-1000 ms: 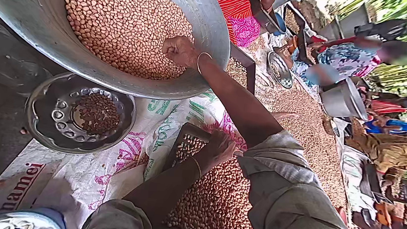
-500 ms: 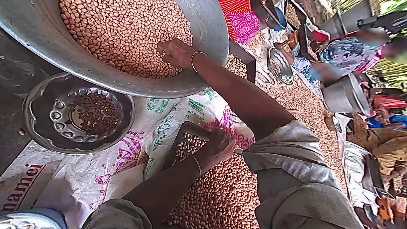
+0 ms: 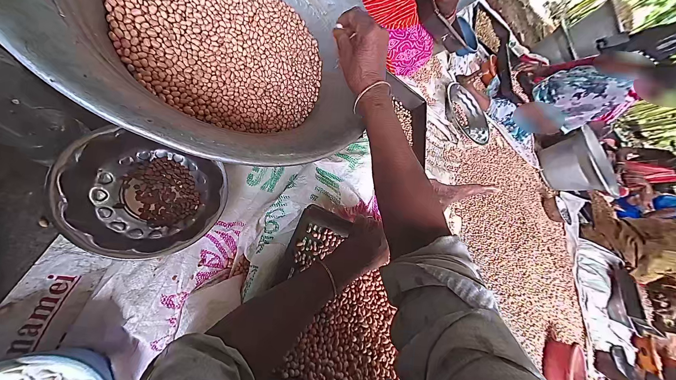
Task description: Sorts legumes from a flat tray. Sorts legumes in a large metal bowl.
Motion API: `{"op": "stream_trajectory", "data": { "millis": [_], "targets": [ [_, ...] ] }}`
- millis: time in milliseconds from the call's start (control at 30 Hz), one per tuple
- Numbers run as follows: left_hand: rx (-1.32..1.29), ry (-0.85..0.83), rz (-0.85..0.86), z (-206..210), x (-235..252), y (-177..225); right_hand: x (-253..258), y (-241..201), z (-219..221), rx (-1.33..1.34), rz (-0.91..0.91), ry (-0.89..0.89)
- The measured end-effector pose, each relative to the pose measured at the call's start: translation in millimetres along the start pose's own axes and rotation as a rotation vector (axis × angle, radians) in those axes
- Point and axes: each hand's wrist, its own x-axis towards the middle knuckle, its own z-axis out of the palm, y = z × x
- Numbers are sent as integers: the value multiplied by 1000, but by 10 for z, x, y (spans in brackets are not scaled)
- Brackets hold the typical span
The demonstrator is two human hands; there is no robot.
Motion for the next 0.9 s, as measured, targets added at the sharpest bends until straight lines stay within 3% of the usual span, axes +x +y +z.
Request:
{"op": "stream_trajectory", "data": {
  "millis": [67, 133, 167, 267, 367, 433, 500, 600, 900],
  "targets": [
    [-51, -35, -11, 66, 111, -36, -3, 201, -292, -145, 206, 225],
    [-64, -97, -14, -87, 16, 4, 15, 363, -534, -243, 410, 263],
    [-37, -124, -12, -166, -31, 31, 18, 402, -586, -241, 430, 255],
    [54, -126, 33, -172, 2, 34, -81, 197, -456, -62, 220, 56],
    [70, -103, 55, -132, 15, 12, -187, -83, -80, 300, -66, -554],
    [56, -53, 80, -104, -2, -8, -204, -240, 143, 243, -178, -831],
    [34, -29, 98, -94, -13, -28, -168, -365, 256, 69, -240, -973],
    [31, 2, 114, -32, 24, -49, -126, -404, 369, -68, -323, -1009],
    [39, 5, 134, -79, -47, -51, -105, -427, 508, -104, -384, -1020]
  ]
}}
